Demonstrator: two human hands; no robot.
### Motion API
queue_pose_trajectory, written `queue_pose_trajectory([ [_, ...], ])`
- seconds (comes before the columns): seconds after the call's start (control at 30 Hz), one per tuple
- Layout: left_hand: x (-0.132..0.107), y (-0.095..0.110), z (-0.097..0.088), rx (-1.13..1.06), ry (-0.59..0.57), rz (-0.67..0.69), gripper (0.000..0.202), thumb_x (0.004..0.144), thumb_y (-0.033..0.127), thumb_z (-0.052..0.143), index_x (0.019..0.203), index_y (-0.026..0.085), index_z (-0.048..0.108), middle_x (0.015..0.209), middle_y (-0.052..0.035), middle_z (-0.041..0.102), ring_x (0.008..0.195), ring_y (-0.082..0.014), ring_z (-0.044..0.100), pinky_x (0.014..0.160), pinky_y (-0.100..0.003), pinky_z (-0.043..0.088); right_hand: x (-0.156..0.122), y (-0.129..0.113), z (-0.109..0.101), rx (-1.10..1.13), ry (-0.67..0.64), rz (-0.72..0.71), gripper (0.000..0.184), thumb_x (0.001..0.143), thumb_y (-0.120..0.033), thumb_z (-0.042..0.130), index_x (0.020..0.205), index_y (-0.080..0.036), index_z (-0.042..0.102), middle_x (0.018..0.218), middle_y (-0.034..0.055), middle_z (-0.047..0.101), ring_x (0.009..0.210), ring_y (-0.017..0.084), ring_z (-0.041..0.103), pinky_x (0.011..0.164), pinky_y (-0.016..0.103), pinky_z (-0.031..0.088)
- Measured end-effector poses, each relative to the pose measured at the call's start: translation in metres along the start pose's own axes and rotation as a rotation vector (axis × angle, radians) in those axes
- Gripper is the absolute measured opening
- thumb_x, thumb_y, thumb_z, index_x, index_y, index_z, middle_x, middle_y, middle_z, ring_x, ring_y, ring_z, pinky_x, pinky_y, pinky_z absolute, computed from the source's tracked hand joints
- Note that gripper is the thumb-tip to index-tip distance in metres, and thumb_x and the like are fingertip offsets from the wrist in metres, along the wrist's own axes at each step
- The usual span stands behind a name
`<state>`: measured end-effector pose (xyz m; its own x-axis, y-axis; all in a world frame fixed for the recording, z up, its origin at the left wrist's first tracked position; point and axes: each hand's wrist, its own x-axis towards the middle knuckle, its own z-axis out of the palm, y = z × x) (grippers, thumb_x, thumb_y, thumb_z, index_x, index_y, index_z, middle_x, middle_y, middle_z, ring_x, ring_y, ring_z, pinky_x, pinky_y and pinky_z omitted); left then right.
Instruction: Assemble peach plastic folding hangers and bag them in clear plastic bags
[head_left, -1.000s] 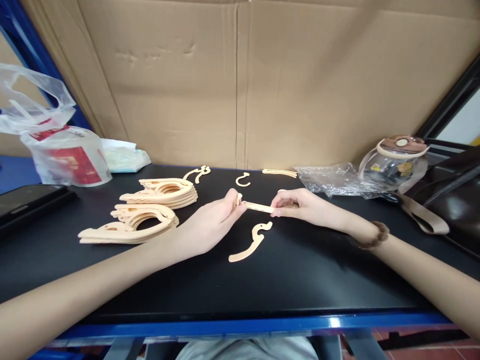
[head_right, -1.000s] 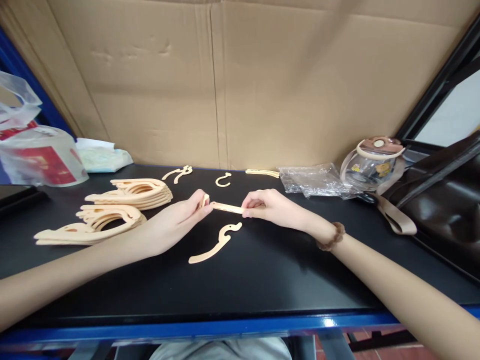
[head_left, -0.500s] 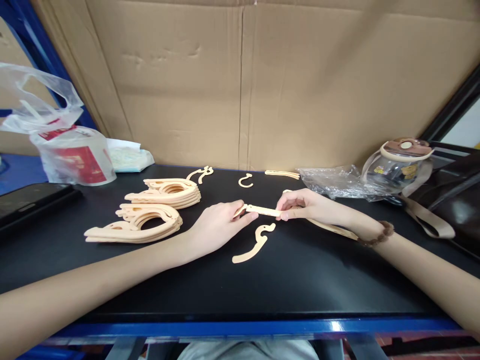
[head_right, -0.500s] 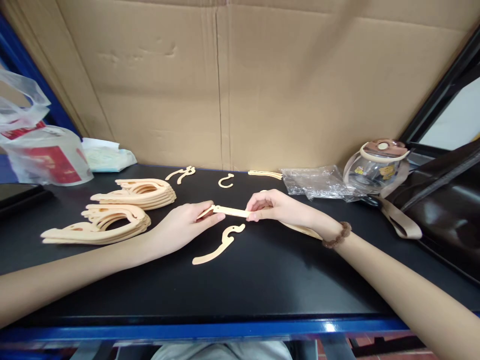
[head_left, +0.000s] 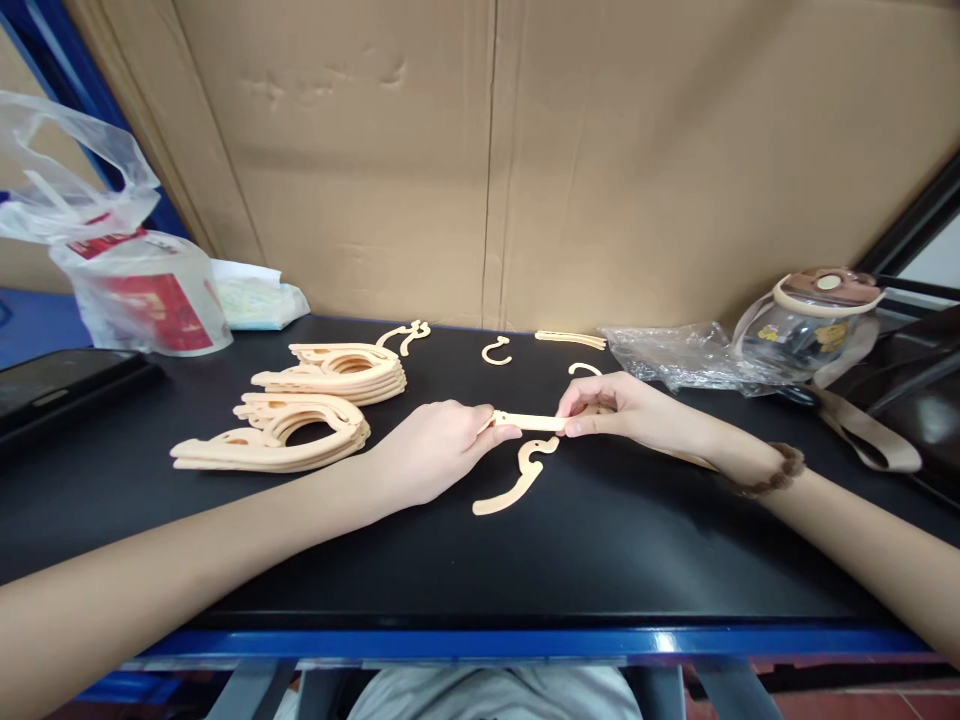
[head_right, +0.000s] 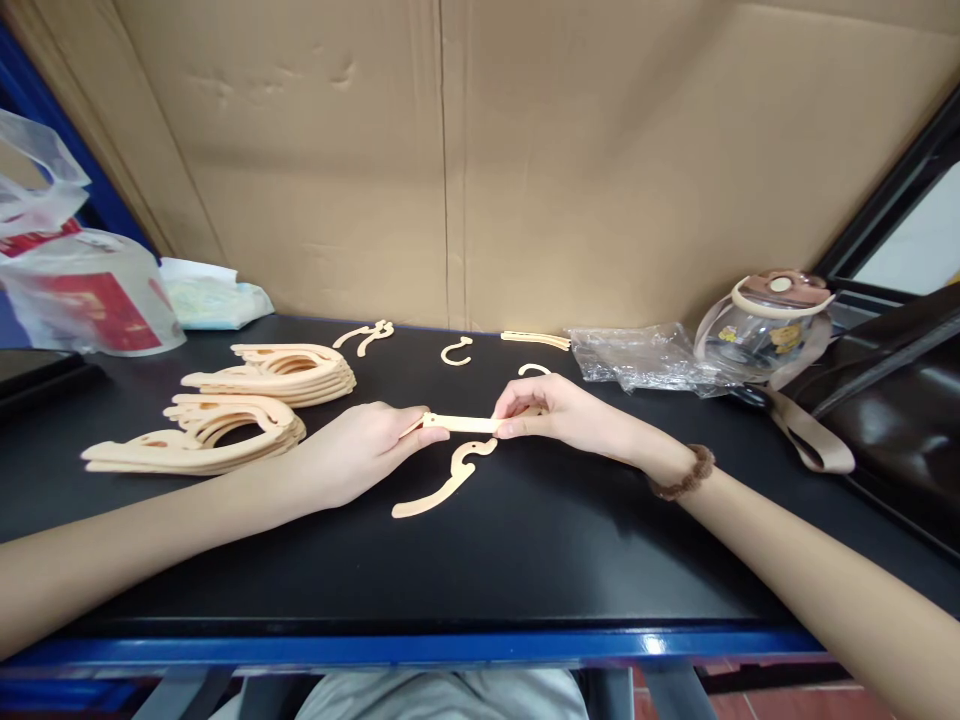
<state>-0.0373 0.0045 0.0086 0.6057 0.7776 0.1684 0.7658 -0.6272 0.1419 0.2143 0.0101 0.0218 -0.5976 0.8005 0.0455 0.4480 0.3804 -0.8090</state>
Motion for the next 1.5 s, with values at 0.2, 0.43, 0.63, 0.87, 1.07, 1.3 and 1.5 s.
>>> queue_pose_trajectory([
  [0.2,-0.002,0.005,-0.003,0.21,-0.031,0.038,0.051,0.1,0.048,0.025,0.079,0.017,0.061,0.058,-0.0031,0.06,0.053,-0.0197,0.059,0.048,-0.028,0.024,-0.001,0.0,0.002,0.053,-0.028,0.018,0.024,0.081,-0.041,0.066,0.09,-0.018,0.067,0.088,0.0028,0.072,0.085,0.018,0.063,0.081,0.034,0.044],
  [0.43,-0.006,0.006,-0.002,0.252,-0.026,0.1,0.055,0.099,0.046,0.025,0.069,0.017,0.061,0.057,-0.0054,0.061,0.051,-0.0189,0.058,0.047,-0.029,0.018,0.001,0.003,-0.001,0.078,-0.122,-0.004,0.02,0.082,-0.036,0.066,0.088,-0.017,0.065,0.083,0.0008,0.067,0.079,0.014,0.06,0.079,0.031,0.044],
  [0.63,-0.006,0.007,-0.005,0.235,0.032,0.05,0.053,0.092,0.053,0.036,0.056,0.017,0.052,0.049,-0.0034,0.054,0.046,-0.015,0.052,0.047,-0.028,0.016,-0.001,-0.001,0.001,0.061,-0.131,0.022,0.018,0.082,-0.036,0.065,0.087,-0.018,0.065,0.082,0.0002,0.065,0.079,0.014,0.059,0.077,0.03,0.043],
  [0.87,-0.004,0.003,-0.008,0.098,0.185,0.147,0.013,0.086,0.025,0.048,0.085,0.018,0.058,0.078,-0.0028,0.062,0.076,-0.0187,0.057,0.062,-0.028,0.039,-0.002,0.002,-0.001,0.032,-0.033,0.05,0.019,0.08,-0.036,0.067,0.088,-0.019,0.066,0.083,-0.0003,0.065,0.079,0.015,0.058,0.075,0.03,0.042],
  [1.07,0.001,-0.006,-0.003,0.047,0.291,0.294,0.029,0.094,0.013,0.04,0.099,0.022,0.067,0.123,-0.007,0.055,0.125,-0.0266,0.039,0.102,-0.046,0.033,-0.001,0.004,-0.005,-0.055,-0.021,0.051,0.023,0.08,-0.04,0.068,0.086,-0.019,0.064,0.08,-0.001,0.064,0.075,0.013,0.058,0.069,0.028,0.043],
  [1.3,0.0,-0.001,0.0,-0.332,0.121,0.18,0.032,0.09,0.008,0.037,0.1,0.021,0.065,0.131,-0.0056,0.05,0.103,-0.0171,0.059,0.089,-0.034,0.046,0.002,0.004,0.005,-0.268,0.11,-0.125,0.025,0.08,-0.043,0.068,0.084,-0.019,0.063,0.088,0.0025,0.064,0.076,0.016,0.063,0.069,0.029,0.046],
  [1.5,-0.002,0.004,0.0,-0.227,0.138,0.199,0.028,0.089,0.031,0.058,0.116,0.024,0.055,0.109,-0.0014,0.062,0.096,-0.0199,0.056,0.087,-0.035,0.043,0.0,-0.002,0.015,-0.468,0.206,-0.2,0.019,0.084,-0.036,0.066,0.08,-0.021,0.056,0.081,-0.0004,0.065,0.072,0.015,0.063,0.066,0.028,0.045],
])
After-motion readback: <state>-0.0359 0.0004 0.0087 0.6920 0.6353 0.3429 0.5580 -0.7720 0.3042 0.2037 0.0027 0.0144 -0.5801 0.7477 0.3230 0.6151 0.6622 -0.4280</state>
